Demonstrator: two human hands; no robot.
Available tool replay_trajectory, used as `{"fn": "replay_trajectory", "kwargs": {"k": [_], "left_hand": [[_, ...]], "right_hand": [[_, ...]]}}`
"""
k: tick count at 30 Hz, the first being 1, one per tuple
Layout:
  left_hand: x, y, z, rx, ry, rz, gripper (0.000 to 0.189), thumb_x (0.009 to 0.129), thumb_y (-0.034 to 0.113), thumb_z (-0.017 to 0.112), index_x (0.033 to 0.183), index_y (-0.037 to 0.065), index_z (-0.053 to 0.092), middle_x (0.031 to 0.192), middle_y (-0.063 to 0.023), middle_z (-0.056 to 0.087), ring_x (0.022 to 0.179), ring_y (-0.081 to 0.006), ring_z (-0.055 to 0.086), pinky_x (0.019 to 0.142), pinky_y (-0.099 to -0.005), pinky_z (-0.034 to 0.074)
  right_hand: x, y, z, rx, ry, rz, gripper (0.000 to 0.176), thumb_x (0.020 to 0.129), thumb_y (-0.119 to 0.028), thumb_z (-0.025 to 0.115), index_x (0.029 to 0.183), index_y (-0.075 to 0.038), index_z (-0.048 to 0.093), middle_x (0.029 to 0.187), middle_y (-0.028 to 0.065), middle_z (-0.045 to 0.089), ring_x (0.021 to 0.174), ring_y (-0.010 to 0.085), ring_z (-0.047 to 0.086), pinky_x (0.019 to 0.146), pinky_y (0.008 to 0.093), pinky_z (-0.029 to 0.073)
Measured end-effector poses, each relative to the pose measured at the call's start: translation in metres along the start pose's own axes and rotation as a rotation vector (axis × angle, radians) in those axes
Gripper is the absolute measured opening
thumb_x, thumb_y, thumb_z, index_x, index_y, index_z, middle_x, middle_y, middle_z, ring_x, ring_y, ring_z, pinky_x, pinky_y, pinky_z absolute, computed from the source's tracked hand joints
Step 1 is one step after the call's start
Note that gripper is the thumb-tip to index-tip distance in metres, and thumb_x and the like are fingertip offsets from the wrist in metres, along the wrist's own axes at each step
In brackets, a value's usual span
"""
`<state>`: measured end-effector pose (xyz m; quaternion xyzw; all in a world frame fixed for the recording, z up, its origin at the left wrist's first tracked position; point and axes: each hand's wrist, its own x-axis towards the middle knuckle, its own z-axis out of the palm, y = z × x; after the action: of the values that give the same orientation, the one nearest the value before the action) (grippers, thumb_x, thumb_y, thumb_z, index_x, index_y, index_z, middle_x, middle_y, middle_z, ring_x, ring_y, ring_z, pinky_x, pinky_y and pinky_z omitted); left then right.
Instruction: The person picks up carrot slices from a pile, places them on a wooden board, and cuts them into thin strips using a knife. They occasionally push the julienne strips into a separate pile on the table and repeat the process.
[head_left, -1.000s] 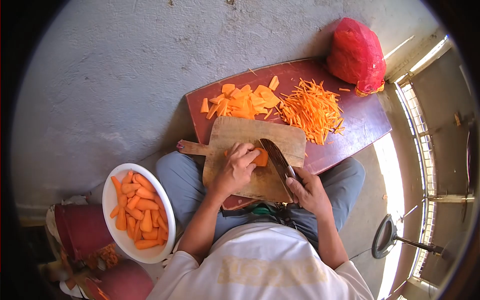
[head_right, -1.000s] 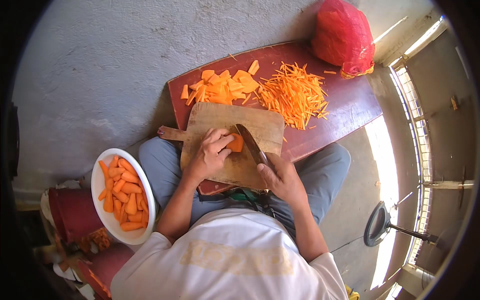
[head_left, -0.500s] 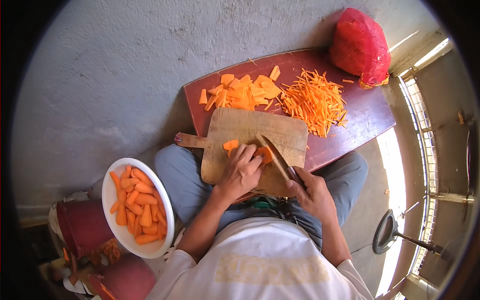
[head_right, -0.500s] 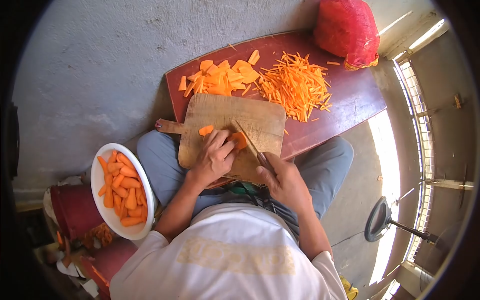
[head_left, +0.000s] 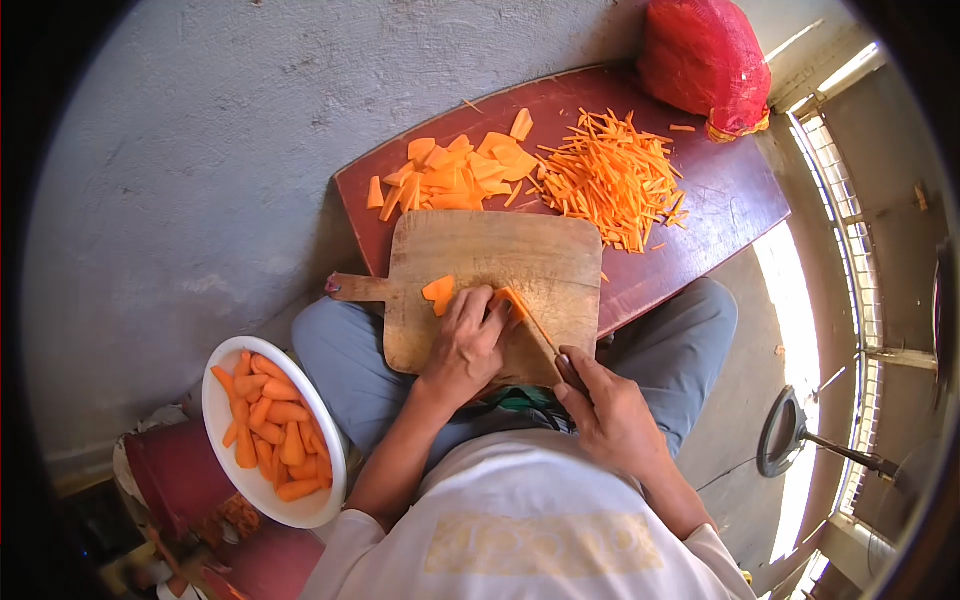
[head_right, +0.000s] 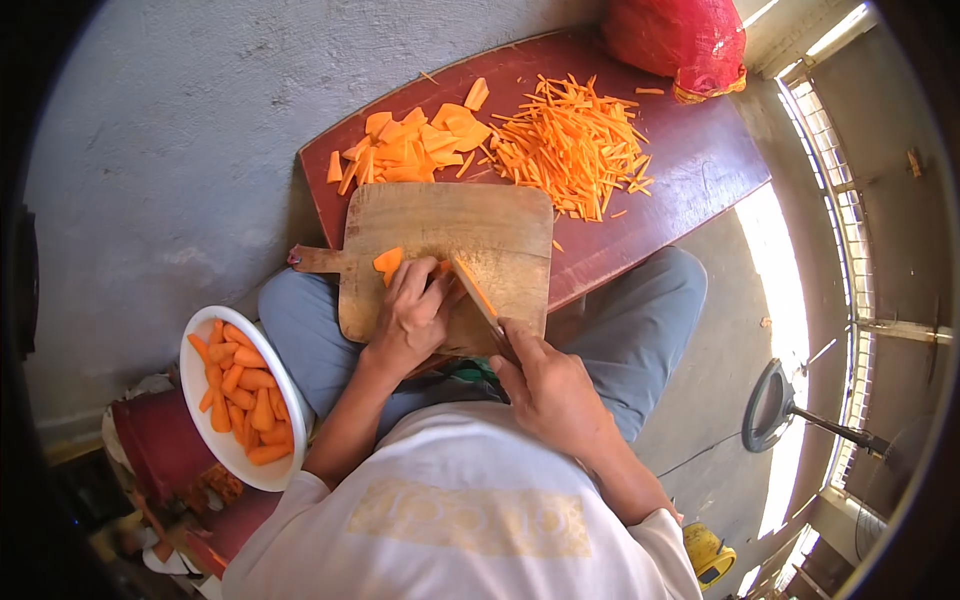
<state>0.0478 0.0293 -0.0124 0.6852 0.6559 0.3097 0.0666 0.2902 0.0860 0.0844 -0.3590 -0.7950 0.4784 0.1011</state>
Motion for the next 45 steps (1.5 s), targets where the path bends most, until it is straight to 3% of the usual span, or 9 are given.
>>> {"fn": "replay_trajectory", "kwargs": {"k": [6, 12, 15, 23, 32, 35, 45], "left_hand": [[0.001, 0.000, 0.001, -0.007, 0.006, 0.001, 0.031, 0.092, 0.003, 0.075, 0.122, -0.007, 0.073, 0.124, -0.0219, 0.065, 0.116, -0.0413, 0.063, 0.106, -0.0481, 0.055], [0.004, 0.002, -0.009, 0.041, -0.104, 0.001, 0.046, 0.082, -0.004, 0.072, 0.128, -0.007, 0.073, 0.130, -0.0242, 0.063, 0.121, -0.0419, 0.062, 0.109, -0.0494, 0.054], [0.002, 0.000, -0.005, 0.037, -0.056, 0.015, 0.052, 0.080, -0.005, 0.069, 0.131, -0.007, 0.074, 0.133, -0.0249, 0.062, 0.121, -0.0417, 0.061, 0.109, -0.0499, 0.054], [0.006, -0.001, -0.005, 0.015, -0.060, 0.026, 0.048, 0.080, -0.005, 0.068, 0.127, -0.007, 0.076, 0.134, -0.0237, 0.064, 0.119, -0.0408, 0.062, 0.109, -0.0485, 0.055], [0.002, -0.009, 0.007, -0.036, 0.023, 0.032, 0.045, 0.079, -0.007, 0.066, 0.123, -0.004, 0.077, 0.134, -0.0229, 0.067, 0.121, -0.0406, 0.063, 0.109, -0.0486, 0.055], [0.000, -0.012, 0.010, -0.076, 0.061, 0.029, 0.045, 0.079, -0.007, 0.066, 0.122, -0.003, 0.078, 0.132, -0.0231, 0.068, 0.121, -0.0409, 0.064, 0.109, -0.0488, 0.055], [0.002, -0.008, 0.005, -0.074, 0.095, 0.060, 0.040, 0.080, -0.008, 0.064, 0.118, -0.004, 0.077, 0.126, -0.0234, 0.068, 0.115, -0.0422, 0.063, 0.104, -0.0502, 0.056]], "right_hand": [[0.006, 0.001, 0.002, 0.079, -0.019, 0.045, 0.046, 0.107, -0.009, 0.072, 0.148, 0.006, 0.055, 0.113, 0.0301, 0.077, 0.100, 0.0532, 0.076, 0.084, 0.0552, 0.061], [0.007, -0.004, 0.004, -0.011, -0.018, 0.002, 0.046, 0.108, -0.011, 0.072, 0.148, 0.005, 0.055, 0.113, 0.0294, 0.076, 0.097, 0.0520, 0.076, 0.081, 0.0552, 0.062], [0.004, -0.007, 0.002, -0.051, -0.027, 0.012, 0.046, 0.108, -0.011, 0.070, 0.149, 0.004, 0.057, 0.110, 0.0291, 0.076, 0.095, 0.0516, 0.076, 0.079, 0.0546, 0.060], [0.006, -0.017, -0.005, -0.153, -0.037, -0.050, 0.041, 0.108, -0.012, 0.071, 0.142, 0.004, 0.054, 0.104, 0.0289, 0.076, 0.087, 0.0502, 0.076, 0.072, 0.0553, 0.062], [0.034, 0.001, 0.002, -0.057, -0.047, -0.049, 0.029, 0.111, -0.015, 0.067, 0.132, 0.001, 0.055, 0.096, 0.0299, 0.073, 0.085, 0.0522, 0.073, 0.072, 0.0602, 0.057], [0.026, -0.009, 0.000, -0.038, -0.027, -0.020, 0.026, 0.109, -0.008, 0.068, 0.132, 0.000, 0.058, 0.094, 0.0303, 0.071, 0.087, 0.0528, 0.071, 0.072, 0.0584, 0.054], [0.033, -0.002, 0.007, -0.084, -0.044, -0.023, 0.026, 0.111, -0.015, 0.067, 0.128, 0.000, 0.057, 0.083, 0.0305, 0.071, 0.080, 0.0531, 0.072, 0.068, 0.0604, 0.056]]}}
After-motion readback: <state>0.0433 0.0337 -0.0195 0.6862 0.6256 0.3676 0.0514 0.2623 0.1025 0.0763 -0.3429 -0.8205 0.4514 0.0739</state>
